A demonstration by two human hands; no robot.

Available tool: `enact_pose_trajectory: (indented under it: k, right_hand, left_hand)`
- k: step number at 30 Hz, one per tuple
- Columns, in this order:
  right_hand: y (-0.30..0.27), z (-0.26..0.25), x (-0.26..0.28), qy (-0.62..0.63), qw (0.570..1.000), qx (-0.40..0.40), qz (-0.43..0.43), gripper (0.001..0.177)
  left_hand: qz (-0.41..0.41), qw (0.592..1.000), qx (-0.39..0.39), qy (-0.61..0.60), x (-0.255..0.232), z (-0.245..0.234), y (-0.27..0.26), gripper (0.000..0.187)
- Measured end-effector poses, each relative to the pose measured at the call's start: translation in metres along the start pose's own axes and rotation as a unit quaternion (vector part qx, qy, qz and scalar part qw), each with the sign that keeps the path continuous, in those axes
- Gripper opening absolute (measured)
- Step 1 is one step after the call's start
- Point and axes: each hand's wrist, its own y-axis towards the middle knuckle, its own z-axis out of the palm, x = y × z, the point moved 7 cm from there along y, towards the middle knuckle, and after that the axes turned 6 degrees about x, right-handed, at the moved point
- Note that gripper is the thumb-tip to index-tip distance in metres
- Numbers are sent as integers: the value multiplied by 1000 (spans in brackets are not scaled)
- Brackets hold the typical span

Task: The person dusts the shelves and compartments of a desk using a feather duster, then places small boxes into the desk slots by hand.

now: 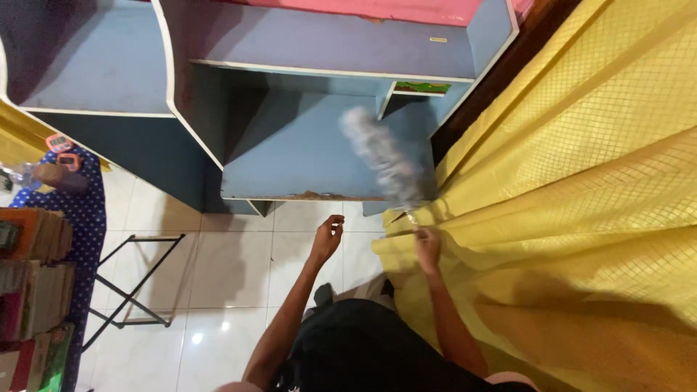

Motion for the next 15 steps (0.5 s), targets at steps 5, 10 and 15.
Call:
enact_pose_trajectory:
  k: [5,10,15]
  right_hand:
    - [80,-16,-13,-186,981,-20,43,20]
    - [146,52,1,-106,989,50,-87,38]
    - [158,74,12,131,978,135,92,28]
  left_hand:
    - [-19,1000,-20,-13,15,-6,-15,23]
    - [-43,999,-16,-19,28,-6,-19,26]
    - [-34,999,-19,-8,22,0,-22,25]
